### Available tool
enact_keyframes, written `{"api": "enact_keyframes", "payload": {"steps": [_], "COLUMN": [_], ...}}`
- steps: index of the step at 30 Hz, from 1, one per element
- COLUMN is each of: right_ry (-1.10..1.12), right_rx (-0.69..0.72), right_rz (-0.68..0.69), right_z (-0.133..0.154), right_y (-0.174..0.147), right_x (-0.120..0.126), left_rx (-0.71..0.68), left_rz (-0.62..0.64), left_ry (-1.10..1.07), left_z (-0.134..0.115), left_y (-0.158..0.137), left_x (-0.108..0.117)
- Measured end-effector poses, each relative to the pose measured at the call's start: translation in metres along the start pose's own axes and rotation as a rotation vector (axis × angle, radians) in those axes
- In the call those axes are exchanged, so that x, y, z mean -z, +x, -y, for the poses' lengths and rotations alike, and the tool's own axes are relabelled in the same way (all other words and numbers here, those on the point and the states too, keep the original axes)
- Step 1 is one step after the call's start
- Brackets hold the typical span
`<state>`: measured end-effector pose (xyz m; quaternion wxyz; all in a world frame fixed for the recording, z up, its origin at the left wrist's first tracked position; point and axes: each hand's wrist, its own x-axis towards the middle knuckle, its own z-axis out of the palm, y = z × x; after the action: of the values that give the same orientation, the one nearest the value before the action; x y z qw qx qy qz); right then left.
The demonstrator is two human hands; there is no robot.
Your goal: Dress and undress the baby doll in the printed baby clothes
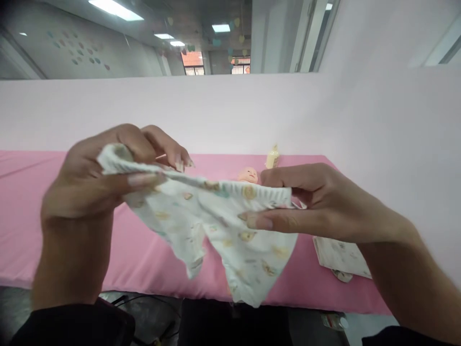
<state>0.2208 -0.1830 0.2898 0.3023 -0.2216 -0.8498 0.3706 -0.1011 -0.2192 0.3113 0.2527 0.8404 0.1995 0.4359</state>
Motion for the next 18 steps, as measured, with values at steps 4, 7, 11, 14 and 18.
{"api": "enact_keyframes", "payload": {"steps": [4, 7, 11, 14, 18], "right_ry": [-0.147, -0.151, -0.173, -0.332, -0.622], "right_rx": [0.108, 0.209, 0.175, 0.072, -0.013], "right_rz": [0.078, -0.014, -0.129, -0.171, -0.128], "right_z": [0.005, 0.006, 0.007, 0.001, -0.019], "right_y": [0.0, -0.003, -0.008, -0.012, -0.025], "right_x": [0.007, 0.001, -0.006, -0.006, -0.009], "left_rx": [0.059, 0.126, 0.175, 0.245, 0.377], "left_rz": [0.082, 0.19, 0.318, 0.401, 0.475], "left_ry": [-0.218, -0.264, -0.118, 0.137, 0.393], "left_z": [0.01, 0.025, 0.03, 0.023, 0.022], "left_y": [0.005, -0.002, -0.01, -0.012, -0.011], "left_x": [0.005, -0.001, -0.007, -0.01, -0.014]}}
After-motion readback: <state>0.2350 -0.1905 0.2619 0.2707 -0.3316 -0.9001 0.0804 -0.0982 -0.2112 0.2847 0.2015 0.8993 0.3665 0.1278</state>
